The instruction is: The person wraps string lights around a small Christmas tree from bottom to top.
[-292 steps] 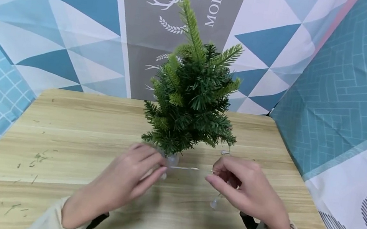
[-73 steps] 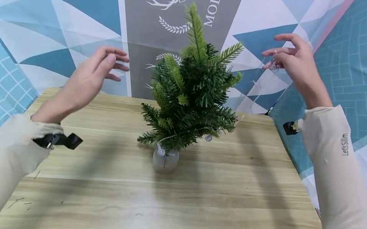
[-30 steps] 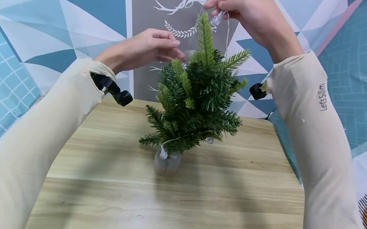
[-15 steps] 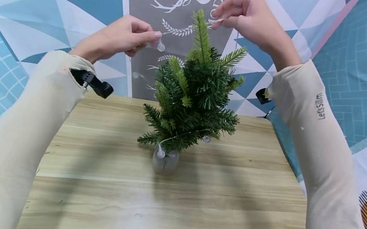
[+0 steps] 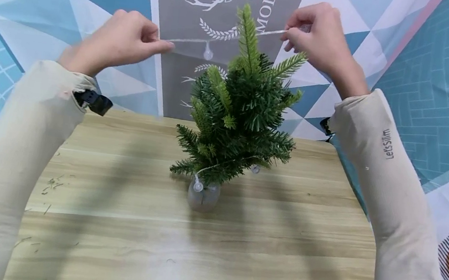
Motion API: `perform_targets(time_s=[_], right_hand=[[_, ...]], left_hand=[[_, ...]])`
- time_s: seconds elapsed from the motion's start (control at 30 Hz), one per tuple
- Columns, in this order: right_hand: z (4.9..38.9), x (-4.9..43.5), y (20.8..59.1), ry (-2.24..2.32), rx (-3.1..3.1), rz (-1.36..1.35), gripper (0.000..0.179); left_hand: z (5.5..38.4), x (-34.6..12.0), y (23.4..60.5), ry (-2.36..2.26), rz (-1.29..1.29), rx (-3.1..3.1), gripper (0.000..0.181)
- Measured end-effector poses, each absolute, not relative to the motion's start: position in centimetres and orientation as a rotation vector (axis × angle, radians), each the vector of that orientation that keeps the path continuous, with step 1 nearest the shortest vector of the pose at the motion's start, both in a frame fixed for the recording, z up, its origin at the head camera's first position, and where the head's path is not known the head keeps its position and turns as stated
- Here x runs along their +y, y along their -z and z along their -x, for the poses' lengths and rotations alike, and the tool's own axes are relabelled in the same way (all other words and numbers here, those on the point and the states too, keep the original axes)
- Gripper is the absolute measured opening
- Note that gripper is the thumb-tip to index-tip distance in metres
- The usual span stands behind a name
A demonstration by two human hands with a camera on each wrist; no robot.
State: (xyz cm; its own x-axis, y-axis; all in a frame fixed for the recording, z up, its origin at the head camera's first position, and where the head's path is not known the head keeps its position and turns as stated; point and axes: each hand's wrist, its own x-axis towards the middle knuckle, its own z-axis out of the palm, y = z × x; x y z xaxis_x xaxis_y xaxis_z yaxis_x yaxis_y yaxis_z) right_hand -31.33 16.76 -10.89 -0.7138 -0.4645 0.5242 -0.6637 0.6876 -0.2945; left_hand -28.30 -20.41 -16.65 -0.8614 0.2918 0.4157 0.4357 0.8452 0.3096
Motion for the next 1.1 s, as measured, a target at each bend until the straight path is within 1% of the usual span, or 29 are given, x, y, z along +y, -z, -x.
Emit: perform_targets(time_s=[0.1,0.23,0.43,0.53,0.63,0.77,0.87,1.0,1.1], right_hand=[[31.5,17.3,11.1,-0.697,-2.530,-0.833,0.027],[31.7,17.5,11.6,-0.768,-2.606,-0.868,0.024],[31.6,18.1,12.1,-1.115,-2.684,-0.886,0.030],[31.7,18.3,12.6,-1.217,-2.733,-0.869,0.032],[31.7,18.4,13.1,-1.233,-2.784,-0.857,0.025],[31.6,18.4,14.0,-1.272,-2.830,-0.883,0.011],[31.9,18.5,15.0,-1.321,-2.845,-0.939,0.018],[32.5,18.9,16.8,-1.266,-2.917,-0.980,0.038],[32.7,19.3,18.2,-1.239,-2.972,-1.059,0.034]], left_hand=[[28.2,-22.1,17.3,0.573,0.475,-2.610,0.057],[27.6,-23.7,17.8,0.717,0.434,-2.566,0.059],[26.4,-25.5,17.4,1.071,0.380,-2.623,0.047],[26.0,-26.4,17.4,1.146,0.369,-2.593,0.043],[26.1,-26.9,17.8,1.099,0.364,-2.554,0.046],[26.3,-27.6,18.7,0.993,0.317,-2.548,0.049],[26.3,-28.2,19.4,0.965,0.252,-2.570,0.051],[26.0,-29.6,20.4,0.957,0.140,-2.607,0.055],[25.6,-30.7,21.1,0.921,0.080,-2.611,0.058]])
